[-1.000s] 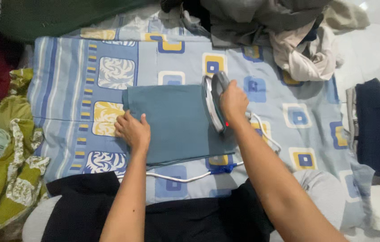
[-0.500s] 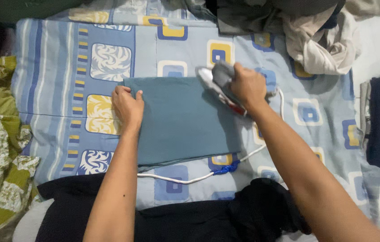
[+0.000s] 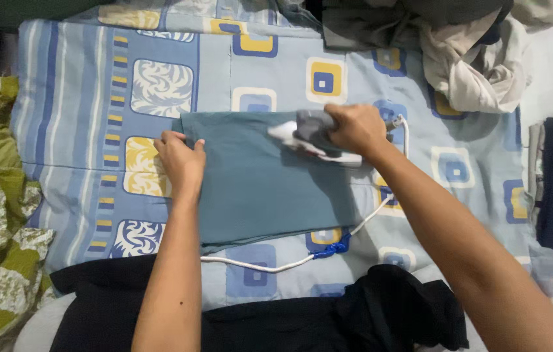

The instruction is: The person irons a blue t-shirt on a patterned sheet on the floor, smoothing it out and folding it into a rectangle.

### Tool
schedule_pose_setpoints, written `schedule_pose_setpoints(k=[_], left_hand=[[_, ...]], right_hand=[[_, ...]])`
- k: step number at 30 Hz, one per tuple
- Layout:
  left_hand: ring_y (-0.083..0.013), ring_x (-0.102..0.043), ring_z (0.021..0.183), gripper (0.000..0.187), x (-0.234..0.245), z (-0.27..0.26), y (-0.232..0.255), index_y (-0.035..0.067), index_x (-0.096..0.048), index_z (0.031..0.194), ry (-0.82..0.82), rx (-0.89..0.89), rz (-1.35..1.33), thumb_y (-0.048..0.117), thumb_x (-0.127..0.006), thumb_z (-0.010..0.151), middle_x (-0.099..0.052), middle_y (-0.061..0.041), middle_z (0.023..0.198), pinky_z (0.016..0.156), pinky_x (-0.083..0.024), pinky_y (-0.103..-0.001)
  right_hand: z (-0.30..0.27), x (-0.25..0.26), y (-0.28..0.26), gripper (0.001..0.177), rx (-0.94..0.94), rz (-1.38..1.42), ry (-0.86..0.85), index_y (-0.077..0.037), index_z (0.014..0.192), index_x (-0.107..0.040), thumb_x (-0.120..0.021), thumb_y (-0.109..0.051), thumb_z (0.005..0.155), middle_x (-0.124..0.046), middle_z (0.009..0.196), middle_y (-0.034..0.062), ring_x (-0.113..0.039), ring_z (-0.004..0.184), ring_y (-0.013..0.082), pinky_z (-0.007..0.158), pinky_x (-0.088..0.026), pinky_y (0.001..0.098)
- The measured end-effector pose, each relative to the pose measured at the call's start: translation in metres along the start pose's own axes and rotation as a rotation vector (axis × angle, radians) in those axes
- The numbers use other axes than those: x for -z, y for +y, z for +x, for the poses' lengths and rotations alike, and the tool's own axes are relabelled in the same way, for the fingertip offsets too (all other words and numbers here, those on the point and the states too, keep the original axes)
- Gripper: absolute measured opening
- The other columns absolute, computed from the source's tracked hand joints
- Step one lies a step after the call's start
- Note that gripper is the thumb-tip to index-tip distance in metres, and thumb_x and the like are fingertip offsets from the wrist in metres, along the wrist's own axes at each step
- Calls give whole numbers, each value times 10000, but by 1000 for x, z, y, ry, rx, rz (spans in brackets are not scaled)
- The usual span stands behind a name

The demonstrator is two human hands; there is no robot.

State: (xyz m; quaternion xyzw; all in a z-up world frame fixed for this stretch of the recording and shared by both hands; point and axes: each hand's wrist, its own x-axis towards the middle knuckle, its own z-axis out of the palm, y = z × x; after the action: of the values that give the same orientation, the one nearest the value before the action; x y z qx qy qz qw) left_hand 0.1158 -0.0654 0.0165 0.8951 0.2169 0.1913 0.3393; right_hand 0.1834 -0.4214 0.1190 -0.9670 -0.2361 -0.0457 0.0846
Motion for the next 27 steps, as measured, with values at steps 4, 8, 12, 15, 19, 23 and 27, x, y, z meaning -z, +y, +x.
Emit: schedule_pose_setpoints(k=[4, 8, 12, 15, 19, 23, 27], left_hand=[[-384, -683, 836, 352, 8, 2, -2, 14, -649, 934, -265, 212, 13, 265, -858, 803, -705, -184, 812, 763, -537, -483], [-372, -681, 813, 307, 13, 4, -13, 18, -657, 910, -324, 163, -42, 267, -828, 858, -702, -179, 829, 746, -529, -471], [-314, -656, 737, 318, 1, 10, -28, 14, -608, 918, -217, 171, -174, 202, -850, 834, -661, -144, 796, 700, -526, -425], [-263, -624, 696, 341, -5, 8, -34, 28, -576, 920, -188, 231, -209, 154, -870, 800, -628, -103, 767, 674, -513, -399], [-226, -597, 680, 364, -12, 9, -41, 51, -558, 925, -168, 304, -259, 129, -886, 788, -604, -90, 755, 654, -502, -371], [-158, -602, 696, 354, -17, 3, -56, 34, -542, 961, -173, 337, -434, 63, -862, 811, -623, -53, 778, 657, -511, -304], [-116, -635, 718, 431, 0, -15, -66, 27, -489, 1063, -273, 420, -603, -3, -826, 796, -655, -45, 807, 664, -531, -255]], right_hand=[[40, -2, -15, 223, -88, -8, 28, -194, 951, -711, -755, -203, 733, -690, 735, 157, -667, 696, 412, 620, -515, 540], [45, 10, -27, 205, 73, 96, -61, -159, 889, -686, -777, -232, 720, -681, 712, 154, -665, 705, 419, 629, -514, 536], [42, 0, -57, 219, 176, 80, -31, -161, 904, -691, -768, -211, 704, -674, 680, 150, -677, 681, 400, 603, -518, 520], [63, -10, -74, 222, 127, 36, -8, -168, 925, -692, -755, -197, 713, -680, 684, 140, -681, 671, 391, 584, -516, 512], [84, -17, -93, 215, 111, -4, -51, -179, 931, -694, -753, -230, 731, -685, 684, 155, -675, 654, 403, 579, -516, 523], [92, -22, -110, 206, 197, -19, -75, -185, 944, -688, -723, -205, 742, -706, 717, 134, -687, 696, 395, 605, -517, 539], [103, -26, -127, 222, 107, 5, -66, -179, 963, -687, -734, -238, 754, -700, 711, 154, -683, 696, 411, 607, -516, 537]])
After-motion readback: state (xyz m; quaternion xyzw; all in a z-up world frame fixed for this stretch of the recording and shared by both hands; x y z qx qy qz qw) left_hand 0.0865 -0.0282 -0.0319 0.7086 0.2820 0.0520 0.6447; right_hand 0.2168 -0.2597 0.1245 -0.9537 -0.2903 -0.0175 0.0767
